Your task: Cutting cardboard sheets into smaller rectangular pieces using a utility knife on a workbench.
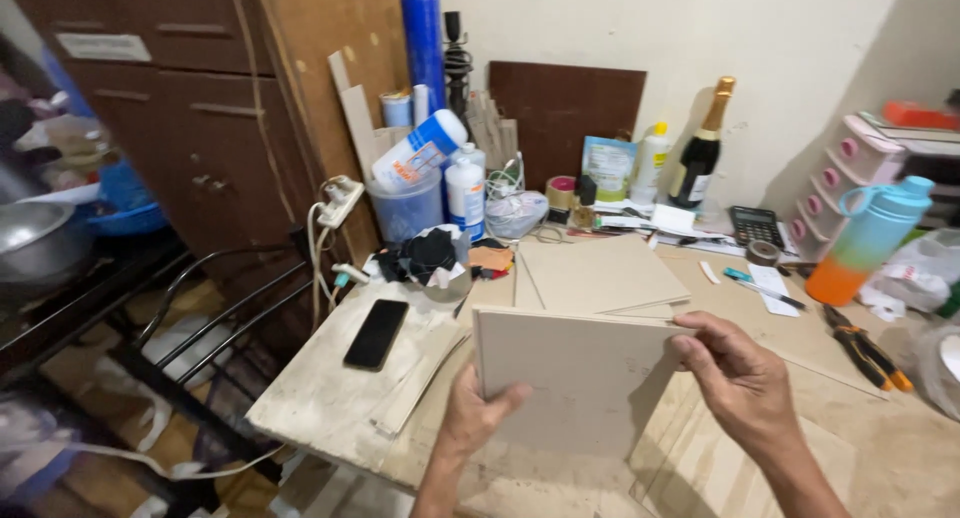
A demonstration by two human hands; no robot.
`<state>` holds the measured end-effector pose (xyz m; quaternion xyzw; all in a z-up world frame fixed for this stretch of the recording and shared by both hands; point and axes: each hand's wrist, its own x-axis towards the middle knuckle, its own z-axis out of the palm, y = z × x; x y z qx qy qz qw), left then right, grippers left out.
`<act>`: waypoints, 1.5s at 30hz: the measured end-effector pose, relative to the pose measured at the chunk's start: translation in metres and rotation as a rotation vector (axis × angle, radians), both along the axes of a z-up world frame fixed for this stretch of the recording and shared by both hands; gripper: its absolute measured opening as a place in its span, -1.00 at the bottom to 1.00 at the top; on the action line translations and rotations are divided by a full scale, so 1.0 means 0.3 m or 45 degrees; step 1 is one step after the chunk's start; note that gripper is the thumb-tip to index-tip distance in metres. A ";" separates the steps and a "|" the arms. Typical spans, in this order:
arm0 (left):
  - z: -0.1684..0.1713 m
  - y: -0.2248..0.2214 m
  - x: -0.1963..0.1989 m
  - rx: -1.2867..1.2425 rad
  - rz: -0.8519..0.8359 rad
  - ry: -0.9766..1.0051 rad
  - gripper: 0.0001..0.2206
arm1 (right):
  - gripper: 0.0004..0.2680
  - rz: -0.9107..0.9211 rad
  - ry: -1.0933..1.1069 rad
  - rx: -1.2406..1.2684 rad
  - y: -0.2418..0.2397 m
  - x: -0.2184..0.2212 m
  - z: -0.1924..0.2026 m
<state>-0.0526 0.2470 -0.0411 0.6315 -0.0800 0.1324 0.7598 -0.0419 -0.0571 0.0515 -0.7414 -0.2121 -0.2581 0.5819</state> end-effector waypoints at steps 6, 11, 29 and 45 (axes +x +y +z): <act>-0.186 0.025 0.023 0.049 -0.067 0.118 -0.46 | -0.74 -0.150 0.086 -0.641 0.009 -0.027 0.171; -0.134 0.031 0.002 0.198 -0.148 0.182 -0.42 | -0.61 -0.334 0.073 -1.470 0.195 -0.056 0.380; 0.119 0.122 0.017 -0.230 0.068 -0.166 -0.60 | -0.69 0.010 0.349 -0.105 -0.128 0.069 -0.001; -0.057 0.116 0.090 0.615 0.103 0.320 -0.10 | -0.84 -0.083 0.803 -0.200 -0.102 0.221 -0.375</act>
